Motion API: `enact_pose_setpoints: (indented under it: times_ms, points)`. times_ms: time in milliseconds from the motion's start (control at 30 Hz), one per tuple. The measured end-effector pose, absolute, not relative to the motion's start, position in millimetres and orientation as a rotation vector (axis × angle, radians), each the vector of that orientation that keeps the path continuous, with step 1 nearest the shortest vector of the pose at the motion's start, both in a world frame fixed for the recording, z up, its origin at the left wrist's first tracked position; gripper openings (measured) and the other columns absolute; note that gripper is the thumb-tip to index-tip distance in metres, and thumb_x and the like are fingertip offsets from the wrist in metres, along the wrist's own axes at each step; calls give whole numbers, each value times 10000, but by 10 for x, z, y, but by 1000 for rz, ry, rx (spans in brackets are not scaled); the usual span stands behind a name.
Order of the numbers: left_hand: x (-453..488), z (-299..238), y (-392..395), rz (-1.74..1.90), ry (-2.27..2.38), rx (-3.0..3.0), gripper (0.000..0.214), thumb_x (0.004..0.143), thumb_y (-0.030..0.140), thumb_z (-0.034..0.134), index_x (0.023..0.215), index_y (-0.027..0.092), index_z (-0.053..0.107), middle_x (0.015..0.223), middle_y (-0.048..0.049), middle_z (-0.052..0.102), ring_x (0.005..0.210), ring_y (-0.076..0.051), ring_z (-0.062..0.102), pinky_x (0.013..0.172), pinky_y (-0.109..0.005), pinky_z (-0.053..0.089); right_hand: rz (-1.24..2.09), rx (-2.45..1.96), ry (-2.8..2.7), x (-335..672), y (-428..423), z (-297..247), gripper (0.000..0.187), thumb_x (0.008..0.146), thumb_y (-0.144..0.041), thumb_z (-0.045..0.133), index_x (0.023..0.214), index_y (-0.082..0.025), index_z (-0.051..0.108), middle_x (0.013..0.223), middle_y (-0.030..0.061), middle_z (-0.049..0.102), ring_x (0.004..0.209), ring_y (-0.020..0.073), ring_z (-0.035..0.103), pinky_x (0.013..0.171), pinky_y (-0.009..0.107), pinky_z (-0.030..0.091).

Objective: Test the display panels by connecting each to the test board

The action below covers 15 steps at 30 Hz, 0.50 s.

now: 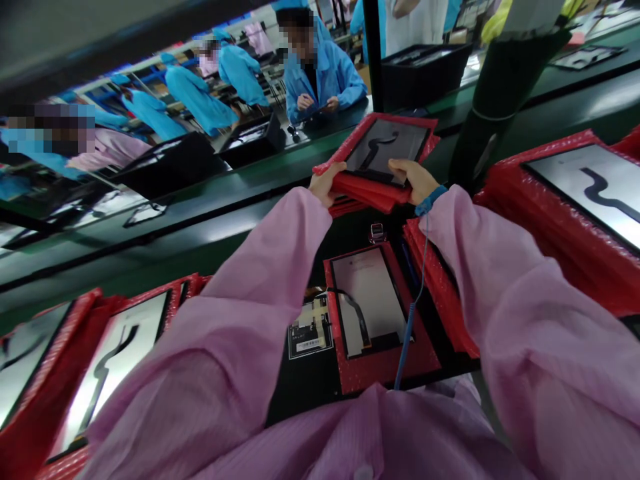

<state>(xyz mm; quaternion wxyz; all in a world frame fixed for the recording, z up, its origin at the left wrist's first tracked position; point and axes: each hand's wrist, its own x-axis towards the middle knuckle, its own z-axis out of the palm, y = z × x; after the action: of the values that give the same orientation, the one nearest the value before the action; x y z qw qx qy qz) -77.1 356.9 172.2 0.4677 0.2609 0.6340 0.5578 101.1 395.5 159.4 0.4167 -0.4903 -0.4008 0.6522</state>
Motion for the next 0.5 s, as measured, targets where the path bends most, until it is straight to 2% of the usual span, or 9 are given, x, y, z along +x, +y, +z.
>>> enact_pose_setpoints:
  times_ms: [67, 133, 233, 367, 500]
  points:
    - [-684, 1811, 3338, 1431, 1397, 710, 100, 889, 169, 709, 892, 210, 618, 813, 0, 701, 927, -153, 678, 867, -297, 551, 1628, -1219, -1011, 1215, 3815, 1752, 142, 980, -259, 600, 964, -122, 631, 885, 1, 657, 741, 81, 616, 708, 247, 559]
    - [-523, 1871, 3011, 1404, 1277, 738, 132, 869, 123, 707, 841, 189, 595, 794, 1, 680, 956, -177, 687, 886, -327, 557, 1613, -1232, -1011, 1472, 3623, 1878, 123, 975, -186, 585, 884, -136, 650, 859, -1, 671, 732, 66, 617, 733, 223, 551]
    - [-148, 1852, 2407, 1348, 1296, 732, 216, 813, 143, 768, 942, 206, 606, 919, 0, 707, 1035, -203, 694, 947, -355, 552, 1629, -1346, -1000, 1917, 3248, 1977, 233, 955, -149, 583, 743, -147, 680, 760, 38, 686, 678, 97, 629, 727, 262, 553]
    - [424, 1651, 1685, 1205, 1350, 794, 451, 750, 215, 834, 1097, 263, 549, 1194, -33, 696, 1179, -233, 659, 1072, -366, 502, 1522, -1581, -1083, 2510, 2753, 1929, 162, 891, -103, 623, 805, -172, 742, 808, 79, 745, 622, 154, 666, 672, 346, 569]
    - [884, 1454, 1351, 926, 1450, 727, 613, 696, 274, 881, 1143, 263, 462, 1307, -111, 647, 1247, -282, 619, 1125, -405, 445, 1573, -1714, -1133, 3029, 2462, 1735, 133, 813, -96, 693, 858, -205, 755, 834, 96, 762, 659, 212, 712, 595, 364, 544]
